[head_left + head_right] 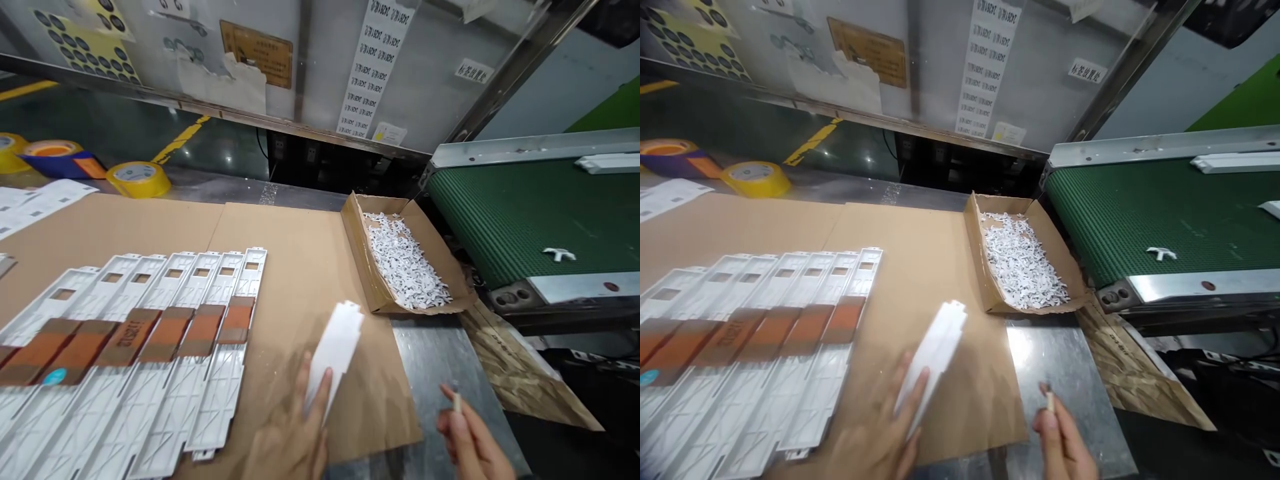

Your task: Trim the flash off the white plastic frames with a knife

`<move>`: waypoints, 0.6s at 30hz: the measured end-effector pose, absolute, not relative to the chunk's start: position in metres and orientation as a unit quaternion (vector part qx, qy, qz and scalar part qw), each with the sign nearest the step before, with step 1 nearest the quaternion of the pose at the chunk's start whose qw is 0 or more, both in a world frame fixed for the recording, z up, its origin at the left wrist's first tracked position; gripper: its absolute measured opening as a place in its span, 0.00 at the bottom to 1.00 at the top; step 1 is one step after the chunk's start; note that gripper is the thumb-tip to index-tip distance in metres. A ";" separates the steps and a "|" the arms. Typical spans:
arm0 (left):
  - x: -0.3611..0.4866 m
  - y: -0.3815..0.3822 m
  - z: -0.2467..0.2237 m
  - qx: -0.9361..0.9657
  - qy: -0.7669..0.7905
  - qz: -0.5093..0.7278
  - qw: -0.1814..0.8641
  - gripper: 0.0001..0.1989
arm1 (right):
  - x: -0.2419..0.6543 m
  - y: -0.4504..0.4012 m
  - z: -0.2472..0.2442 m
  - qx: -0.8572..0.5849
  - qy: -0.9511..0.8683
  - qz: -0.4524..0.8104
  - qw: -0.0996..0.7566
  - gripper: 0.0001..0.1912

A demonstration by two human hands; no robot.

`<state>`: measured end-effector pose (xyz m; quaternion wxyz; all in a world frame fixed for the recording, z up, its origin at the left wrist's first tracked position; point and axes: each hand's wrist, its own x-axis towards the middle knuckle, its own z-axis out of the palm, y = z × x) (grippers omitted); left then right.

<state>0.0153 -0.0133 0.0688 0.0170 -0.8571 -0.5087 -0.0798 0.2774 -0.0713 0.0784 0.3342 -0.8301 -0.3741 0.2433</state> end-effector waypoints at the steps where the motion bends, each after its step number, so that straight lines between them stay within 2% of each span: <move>1: 0.010 -0.019 0.061 -0.848 -0.526 -0.055 0.020 0.30 | 0.264 -0.065 0.074 -0.822 -0.419 0.237 0.305 0.24; 6: 0.004 -0.038 0.041 -0.853 -0.519 0.003 0.058 0.26 | 0.215 -0.033 0.055 -0.686 -0.665 0.204 0.215 0.19; 11: 0.012 -0.042 0.036 -0.857 -0.507 -0.012 0.095 0.22 | 0.188 -0.008 0.056 -0.632 -0.758 0.128 0.102 0.18; 14: 0.012 -0.041 0.034 -0.859 -0.506 -0.019 0.075 0.24 | 0.180 -0.001 0.059 -0.606 -0.788 0.102 0.049 0.17; 18: 0.011 -0.041 0.032 -0.859 -0.509 -0.025 0.050 0.30 | 0.172 0.001 0.059 -0.588 -0.803 0.089 0.019 0.17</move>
